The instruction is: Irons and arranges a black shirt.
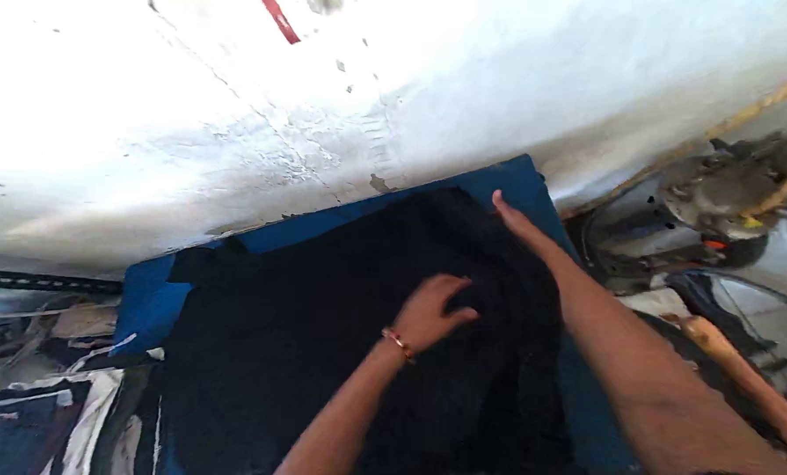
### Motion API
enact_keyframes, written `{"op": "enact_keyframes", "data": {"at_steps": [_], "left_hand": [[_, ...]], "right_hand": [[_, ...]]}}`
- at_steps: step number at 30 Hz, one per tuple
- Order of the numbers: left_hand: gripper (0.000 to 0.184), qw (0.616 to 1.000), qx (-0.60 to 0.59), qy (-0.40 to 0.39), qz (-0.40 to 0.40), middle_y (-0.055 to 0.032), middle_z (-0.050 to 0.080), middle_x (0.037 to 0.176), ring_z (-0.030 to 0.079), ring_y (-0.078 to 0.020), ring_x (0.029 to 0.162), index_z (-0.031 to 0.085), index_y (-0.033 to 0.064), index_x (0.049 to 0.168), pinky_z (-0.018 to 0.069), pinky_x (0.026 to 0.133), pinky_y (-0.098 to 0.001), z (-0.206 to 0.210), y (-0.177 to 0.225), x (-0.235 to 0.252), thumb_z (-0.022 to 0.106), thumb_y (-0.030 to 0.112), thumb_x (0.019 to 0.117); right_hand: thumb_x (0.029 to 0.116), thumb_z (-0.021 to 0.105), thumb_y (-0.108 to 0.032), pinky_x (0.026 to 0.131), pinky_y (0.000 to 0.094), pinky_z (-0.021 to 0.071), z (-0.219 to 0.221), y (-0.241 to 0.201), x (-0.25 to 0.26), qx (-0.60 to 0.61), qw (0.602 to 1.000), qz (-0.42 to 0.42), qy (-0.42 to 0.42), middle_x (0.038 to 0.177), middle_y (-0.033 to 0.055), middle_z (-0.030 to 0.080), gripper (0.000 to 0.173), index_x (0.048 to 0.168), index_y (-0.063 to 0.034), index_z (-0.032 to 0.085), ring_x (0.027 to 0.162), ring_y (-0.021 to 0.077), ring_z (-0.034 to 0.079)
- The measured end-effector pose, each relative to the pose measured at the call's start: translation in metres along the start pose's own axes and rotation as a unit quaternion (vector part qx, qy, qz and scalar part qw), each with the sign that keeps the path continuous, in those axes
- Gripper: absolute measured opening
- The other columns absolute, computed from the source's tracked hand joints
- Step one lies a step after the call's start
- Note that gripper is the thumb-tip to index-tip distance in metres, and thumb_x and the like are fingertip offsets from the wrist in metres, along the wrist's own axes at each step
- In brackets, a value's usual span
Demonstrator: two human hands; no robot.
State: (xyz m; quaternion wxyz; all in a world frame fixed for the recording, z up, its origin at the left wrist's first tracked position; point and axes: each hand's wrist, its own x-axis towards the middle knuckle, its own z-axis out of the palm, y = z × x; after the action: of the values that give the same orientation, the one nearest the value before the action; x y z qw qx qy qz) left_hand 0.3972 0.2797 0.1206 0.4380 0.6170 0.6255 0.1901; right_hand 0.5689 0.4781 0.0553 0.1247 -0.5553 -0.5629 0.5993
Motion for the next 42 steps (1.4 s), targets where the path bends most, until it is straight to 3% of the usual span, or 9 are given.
{"op": "enact_keyframes", "data": {"at_steps": [5, 9, 12, 16, 21, 25, 28, 35, 42], "left_hand": [[0.046, 0.939, 0.216, 0.143, -0.224, -0.0264, 0.050, 0.149, 0.045, -0.0455, 0.141, 0.054, 0.0018, 0.145, 0.0359, 0.114, -0.0633, -0.160, -0.153, 0.029, 0.061, 0.020, 0.1033], [0.031, 0.896, 0.324, 0.119, -0.280, -0.0279, 0.058, 0.139, 0.048, -0.0512, 0.135, 0.068, 0.0014, 0.127, 0.0341, 0.105, -0.0754, -0.208, -0.232, 0.031, 0.063, 0.020, 0.1024], [0.027, 0.876, 0.359, 0.251, -0.204, -0.0310, 0.060, 0.133, 0.053, -0.0535, 0.128, 0.067, -0.0027, 0.122, 0.0369, 0.104, -0.0749, -0.181, -0.264, 0.025, 0.061, 0.015, 0.1024], [0.050, 0.873, 0.297, 0.348, -0.170, -0.0284, 0.036, 0.159, 0.032, -0.0505, 0.148, 0.048, -0.0023, 0.147, 0.0202, 0.117, -0.0712, -0.114, -0.243, -0.033, 0.047, 0.028, 0.1073], [0.055, 0.877, 0.291, 0.302, -0.234, -0.0286, 0.045, 0.154, 0.038, -0.0507, 0.145, 0.051, -0.0021, 0.147, 0.0228, 0.117, -0.0714, -0.007, -0.252, -0.216, 0.042, 0.034, 0.1061], [0.063, 0.716, 0.230, 0.422, -0.506, -0.0334, 0.033, 0.159, 0.030, -0.0501, 0.149, 0.039, -0.0094, 0.151, 0.0251, 0.119, -0.0658, 0.030, -0.278, -0.355, 0.041, 0.037, 0.1081], [0.078, 0.593, 0.099, 0.471, -0.646, -0.0330, 0.029, 0.161, 0.031, -0.0465, 0.150, 0.033, -0.0075, 0.155, 0.0300, 0.120, -0.0567, 0.035, -0.299, -0.408, 0.046, 0.051, 0.1053], [0.057, 0.688, 0.003, 0.410, -0.599, -0.0374, 0.055, 0.138, 0.049, -0.0508, 0.136, 0.058, -0.0093, 0.135, 0.0348, 0.114, -0.0611, 0.021, -0.302, -0.437, 0.052, 0.040, 0.1070], [0.045, 0.733, 0.031, 0.343, -0.587, -0.0365, 0.058, 0.134, 0.051, -0.0516, 0.132, 0.062, -0.0082, 0.130, 0.0374, 0.109, -0.0656, 0.019, -0.304, -0.472, 0.060, 0.029, 0.1048]], "right_hand": [[0.0884, 0.082, -0.036, 0.110, 0.0696, 0.0371, 0.011, -0.033, 0.091, -0.224, 0.969, -0.087, 0.052, 0.141, 0.0349, 0.053, 0.078, 0.146, 0.0046, 0.048, 0.135, 0.0524, 0.048], [0.0913, 0.077, -0.014, 0.096, 0.0773, 0.0410, 0.025, -0.035, 0.128, -0.350, 0.926, -0.125, 0.071, 0.125, 0.0337, 0.064, 0.040, 0.126, 0.0041, 0.066, 0.120, 0.0560, 0.058], [0.0980, 0.068, -0.015, 0.100, 0.0771, 0.0384, 0.029, -0.026, 0.116, -0.369, 0.901, -0.156, 0.165, 0.133, 0.0343, 0.059, 0.038, 0.129, 0.0058, 0.063, 0.126, 0.0554, 0.054], [0.1000, 0.065, -0.023, 0.102, 0.0767, 0.0349, 0.010, 0.007, 0.014, -0.358, 0.890, -0.176, 0.221, 0.145, 0.0358, 0.047, 0.054, 0.144, 0.0050, 0.050, 0.135, 0.0572, 0.044], [0.1061, 0.053, -0.029, 0.088, 0.0527, 0.0557, 0.026, 0.140, -0.204, -0.208, 0.964, -0.001, 0.166, 0.113, 0.0290, 0.065, 0.049, 0.135, 0.0103, 0.050, 0.098, 0.0368, 0.068], [0.0935, 0.074, -0.039, 0.098, 0.0615, 0.0488, 0.081, 0.184, -0.290, -0.189, 0.964, 0.137, 0.130, 0.121, 0.0333, 0.064, 0.067, 0.135, 0.0100, 0.055, 0.112, 0.0462, 0.064], [0.0960, 0.072, -0.035, 0.104, 0.0688, 0.0389, 0.088, 0.190, -0.306, -0.180, 0.964, 0.130, 0.143, 0.127, 0.0377, 0.060, 0.062, 0.136, 0.0098, 0.056, 0.123, 0.0537, 0.055], [0.0992, 0.066, -0.012, 0.098, 0.0323, 0.0513, 0.079, 0.192, -0.323, -0.031, 0.990, 0.096, 0.098, 0.122, 0.0180, 0.066, 0.037, 0.130, 0.0069, 0.059, 0.109, 0.0130, 0.064], [0.1041, 0.060, -0.013, 0.101, 0.0477, 0.0489, 0.057, 0.226, -0.330, -0.164, 0.959, 0.165, 0.159, 0.129, 0.0311, 0.060, 0.039, 0.135, 0.0111, 0.054, 0.113, 0.0338, 0.064]]}}
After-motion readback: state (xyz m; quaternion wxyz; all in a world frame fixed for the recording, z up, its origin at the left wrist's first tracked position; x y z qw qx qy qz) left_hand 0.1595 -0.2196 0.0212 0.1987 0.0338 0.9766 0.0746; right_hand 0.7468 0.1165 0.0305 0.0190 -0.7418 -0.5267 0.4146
